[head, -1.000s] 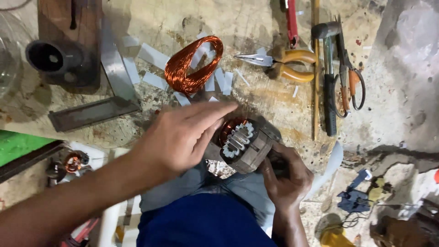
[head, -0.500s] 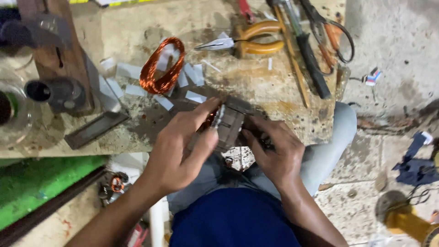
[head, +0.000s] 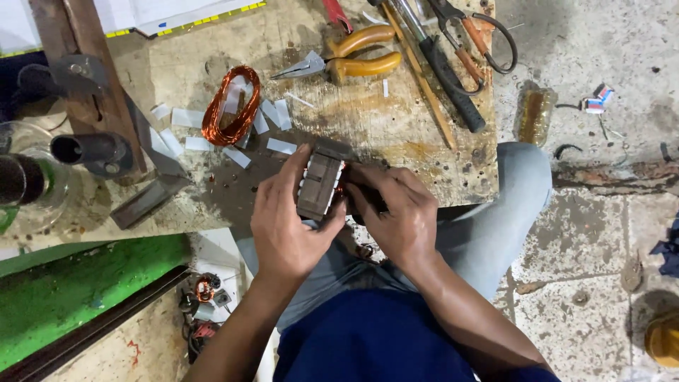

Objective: Repairing an electric motor by inserting and seating copper wire coils into the stator using hand tools.

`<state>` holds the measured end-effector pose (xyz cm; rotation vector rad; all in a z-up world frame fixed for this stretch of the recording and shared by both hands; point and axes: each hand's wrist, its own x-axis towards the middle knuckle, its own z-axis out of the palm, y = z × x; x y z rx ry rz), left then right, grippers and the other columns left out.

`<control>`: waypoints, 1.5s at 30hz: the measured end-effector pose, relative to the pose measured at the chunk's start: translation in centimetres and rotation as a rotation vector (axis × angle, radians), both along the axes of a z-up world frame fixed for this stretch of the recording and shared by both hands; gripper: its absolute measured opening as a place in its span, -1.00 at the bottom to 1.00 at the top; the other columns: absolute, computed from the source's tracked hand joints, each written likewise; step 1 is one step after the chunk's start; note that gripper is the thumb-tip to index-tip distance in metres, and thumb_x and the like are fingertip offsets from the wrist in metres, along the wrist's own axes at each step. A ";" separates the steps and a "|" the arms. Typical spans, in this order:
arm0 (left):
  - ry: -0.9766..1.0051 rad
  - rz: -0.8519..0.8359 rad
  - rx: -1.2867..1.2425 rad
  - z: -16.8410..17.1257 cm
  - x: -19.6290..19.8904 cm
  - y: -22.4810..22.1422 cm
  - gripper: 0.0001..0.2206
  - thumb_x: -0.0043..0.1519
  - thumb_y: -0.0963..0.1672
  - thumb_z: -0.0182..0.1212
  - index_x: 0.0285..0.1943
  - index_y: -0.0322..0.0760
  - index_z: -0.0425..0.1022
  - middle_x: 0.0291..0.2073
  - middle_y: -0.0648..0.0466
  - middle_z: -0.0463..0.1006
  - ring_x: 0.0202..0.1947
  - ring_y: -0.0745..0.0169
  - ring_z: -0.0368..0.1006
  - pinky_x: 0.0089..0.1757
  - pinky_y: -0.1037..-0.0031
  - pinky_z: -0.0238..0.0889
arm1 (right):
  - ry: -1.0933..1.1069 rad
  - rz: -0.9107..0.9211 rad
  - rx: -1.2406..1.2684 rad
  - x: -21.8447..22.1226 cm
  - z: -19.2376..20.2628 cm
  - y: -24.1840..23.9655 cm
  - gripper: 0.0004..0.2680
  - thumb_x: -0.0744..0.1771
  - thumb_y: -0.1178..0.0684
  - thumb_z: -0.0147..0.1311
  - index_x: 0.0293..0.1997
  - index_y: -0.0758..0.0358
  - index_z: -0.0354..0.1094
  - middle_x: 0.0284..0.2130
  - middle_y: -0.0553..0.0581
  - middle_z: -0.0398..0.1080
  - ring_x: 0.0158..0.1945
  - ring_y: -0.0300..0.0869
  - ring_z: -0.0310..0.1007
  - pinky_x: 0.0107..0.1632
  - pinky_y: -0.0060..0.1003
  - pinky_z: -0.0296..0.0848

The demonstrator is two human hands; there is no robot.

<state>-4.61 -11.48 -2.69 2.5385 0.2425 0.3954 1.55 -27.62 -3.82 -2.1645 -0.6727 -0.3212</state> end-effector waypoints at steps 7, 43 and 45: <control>0.064 0.063 -0.051 1.3 0.4 -0.7 -0.30 0.08 -0.03 0.46 0.44 -0.05 0.28 0.20 0.11 0.57 0.09 0.01 0.47 0.03 0.18 0.41 | -0.046 0.033 -0.005 0.0 -0.5 -0.6 -0.80 0.35 0.19 0.29 0.09 0.29 0.48 -0.19 0.17 0.58 -0.18 -0.04 0.51 -0.13 -0.15 0.54; 0.205 -0.116 -0.148 4.1 1.8 1.5 -0.29 0.25 0.11 0.30 0.38 -0.53 0.32 -0.05 -0.55 0.53 -0.03 -0.61 0.51 -0.16 -0.29 0.44 | 0.110 0.082 0.066 0.6 1.0 -1.1 -0.70 0.26 0.17 0.31 0.11 0.13 0.51 -0.30 0.22 0.61 -0.14 0.09 0.60 -0.11 -0.08 0.50; 0.383 -0.145 -0.140 7.1 3.1 2.2 -0.26 0.24 0.17 0.20 0.36 -0.54 0.33 -0.08 -0.54 0.54 -0.08 -0.57 0.55 -0.19 -0.22 0.47 | 0.149 0.121 0.060 0.7 2.5 -1.0 -0.70 0.29 0.12 0.28 0.15 0.16 0.48 -0.29 0.27 0.61 -0.14 0.13 0.60 -0.10 -0.04 0.51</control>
